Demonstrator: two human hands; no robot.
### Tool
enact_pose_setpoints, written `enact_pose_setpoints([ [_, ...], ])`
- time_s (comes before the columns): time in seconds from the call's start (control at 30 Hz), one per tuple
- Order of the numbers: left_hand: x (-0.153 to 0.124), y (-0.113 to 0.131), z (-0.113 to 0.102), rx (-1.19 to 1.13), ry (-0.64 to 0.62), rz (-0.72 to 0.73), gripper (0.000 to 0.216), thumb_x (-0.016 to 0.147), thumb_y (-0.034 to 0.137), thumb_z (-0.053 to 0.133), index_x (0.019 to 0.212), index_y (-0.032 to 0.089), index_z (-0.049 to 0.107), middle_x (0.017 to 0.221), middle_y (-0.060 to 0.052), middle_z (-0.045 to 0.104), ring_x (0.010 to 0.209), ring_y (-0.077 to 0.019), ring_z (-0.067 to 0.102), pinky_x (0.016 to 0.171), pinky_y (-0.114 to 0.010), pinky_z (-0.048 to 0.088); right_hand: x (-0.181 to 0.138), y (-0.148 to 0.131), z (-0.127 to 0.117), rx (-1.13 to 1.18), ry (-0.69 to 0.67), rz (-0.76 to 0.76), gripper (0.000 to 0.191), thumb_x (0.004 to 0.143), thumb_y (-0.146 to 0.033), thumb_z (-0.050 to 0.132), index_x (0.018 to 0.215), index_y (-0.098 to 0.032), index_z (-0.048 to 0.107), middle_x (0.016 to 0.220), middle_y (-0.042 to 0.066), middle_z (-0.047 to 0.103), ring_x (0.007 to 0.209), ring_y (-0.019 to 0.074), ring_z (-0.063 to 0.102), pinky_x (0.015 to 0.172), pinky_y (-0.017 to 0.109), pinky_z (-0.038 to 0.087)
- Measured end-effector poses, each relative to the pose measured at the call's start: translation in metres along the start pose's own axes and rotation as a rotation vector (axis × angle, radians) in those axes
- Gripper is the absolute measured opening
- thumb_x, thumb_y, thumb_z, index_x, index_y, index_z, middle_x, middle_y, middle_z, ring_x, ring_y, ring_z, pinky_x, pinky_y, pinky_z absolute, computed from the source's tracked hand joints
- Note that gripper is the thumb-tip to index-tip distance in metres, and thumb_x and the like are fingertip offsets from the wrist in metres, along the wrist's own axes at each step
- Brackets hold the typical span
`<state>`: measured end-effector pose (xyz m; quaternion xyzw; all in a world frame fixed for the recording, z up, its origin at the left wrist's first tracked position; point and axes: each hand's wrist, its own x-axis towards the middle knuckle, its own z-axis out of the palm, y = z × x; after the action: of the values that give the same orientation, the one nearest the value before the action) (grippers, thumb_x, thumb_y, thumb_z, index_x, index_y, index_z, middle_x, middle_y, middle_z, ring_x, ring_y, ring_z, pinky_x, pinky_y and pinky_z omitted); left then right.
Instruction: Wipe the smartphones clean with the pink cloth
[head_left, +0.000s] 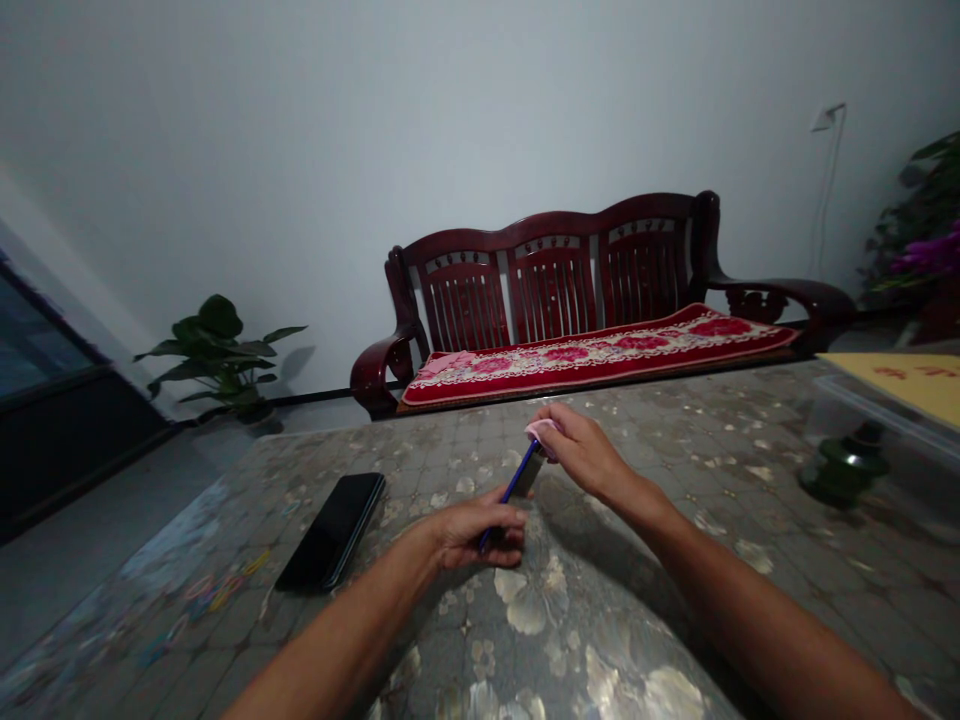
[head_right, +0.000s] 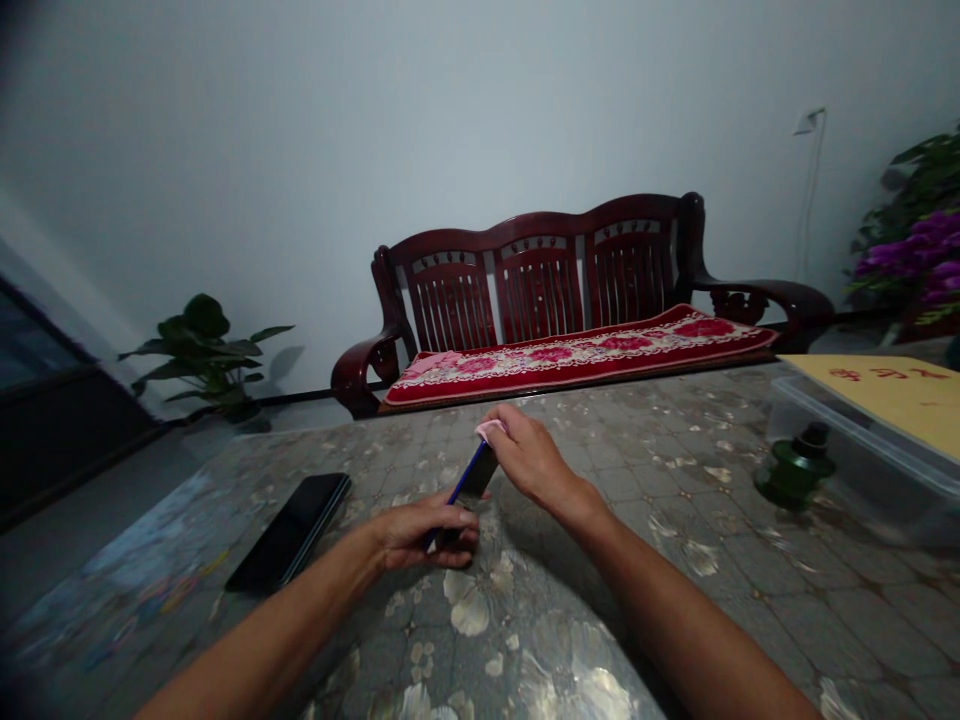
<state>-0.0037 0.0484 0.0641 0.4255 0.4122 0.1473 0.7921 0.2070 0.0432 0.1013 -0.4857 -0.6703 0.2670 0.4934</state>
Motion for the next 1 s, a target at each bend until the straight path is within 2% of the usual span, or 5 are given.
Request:
enact_pose_setpoints([
  [0.33,0.006,-0.014,-0.001,-0.088,-0.149,0.149,0.058,0.064,0.034,0.089,0.112,0.022,0.059,0.099,-0.005,0.064,0.09,-0.0188,0.062,0.072,-0.033,0.054,-0.004,-0.038,0.005,-0.185,-0.064,-0.083,0.017,0.094,-0.026,0.048,0.088,-0.02,0.062,0.076,0.0,0.063,0.071,0.0145,0.056,0.064,0.025,0.035],
  [0.5,0.005,-0.021,-0.002,-0.144,-0.136,0.193,0.048,0.071,0.039,0.085,0.109,0.021,0.061,0.105,-0.007,0.065,0.103,-0.0254,0.062,0.077,-0.037,0.055,-0.011,-0.055,0.009,-0.211,-0.123,-0.109,0.016,0.096,-0.023,0.047,0.09,-0.019,0.061,0.079,0.0,0.065,0.074,0.0146,0.058,0.067,0.026,0.037],
  [0.73,0.002,-0.023,0.006,-0.081,-0.118,0.306,0.052,0.064,0.044,0.087,0.103,0.016,0.065,0.098,-0.008,0.064,0.085,-0.0191,0.06,0.067,-0.028,0.051,-0.017,-0.068,0.01,-0.105,-0.177,-0.166,0.015,0.097,-0.024,0.05,0.092,-0.019,0.064,0.084,0.001,0.067,0.079,0.0146,0.061,0.072,0.027,0.042],
  [0.87,-0.005,-0.016,0.006,-0.037,-0.115,0.439,0.062,0.067,0.037,0.084,0.123,0.023,0.062,0.108,-0.006,0.061,0.096,-0.0196,0.058,0.077,-0.028,0.048,-0.016,-0.057,0.0,-0.008,-0.001,-0.203,0.015,0.098,-0.027,0.052,0.097,-0.02,0.066,0.09,0.002,0.068,0.083,0.0157,0.062,0.075,0.028,0.046],
  [1.0,-0.007,-0.009,0.0,0.122,-0.062,0.54,0.075,0.063,0.038,0.085,0.132,0.026,0.058,0.112,-0.006,0.059,0.107,-0.0237,0.053,0.089,-0.033,0.044,-0.017,-0.049,-0.006,-0.146,0.144,-0.335,0.013,0.097,-0.023,0.055,0.097,-0.021,0.067,0.094,0.004,0.066,0.088,0.0173,0.061,0.079,0.03,0.046],
])
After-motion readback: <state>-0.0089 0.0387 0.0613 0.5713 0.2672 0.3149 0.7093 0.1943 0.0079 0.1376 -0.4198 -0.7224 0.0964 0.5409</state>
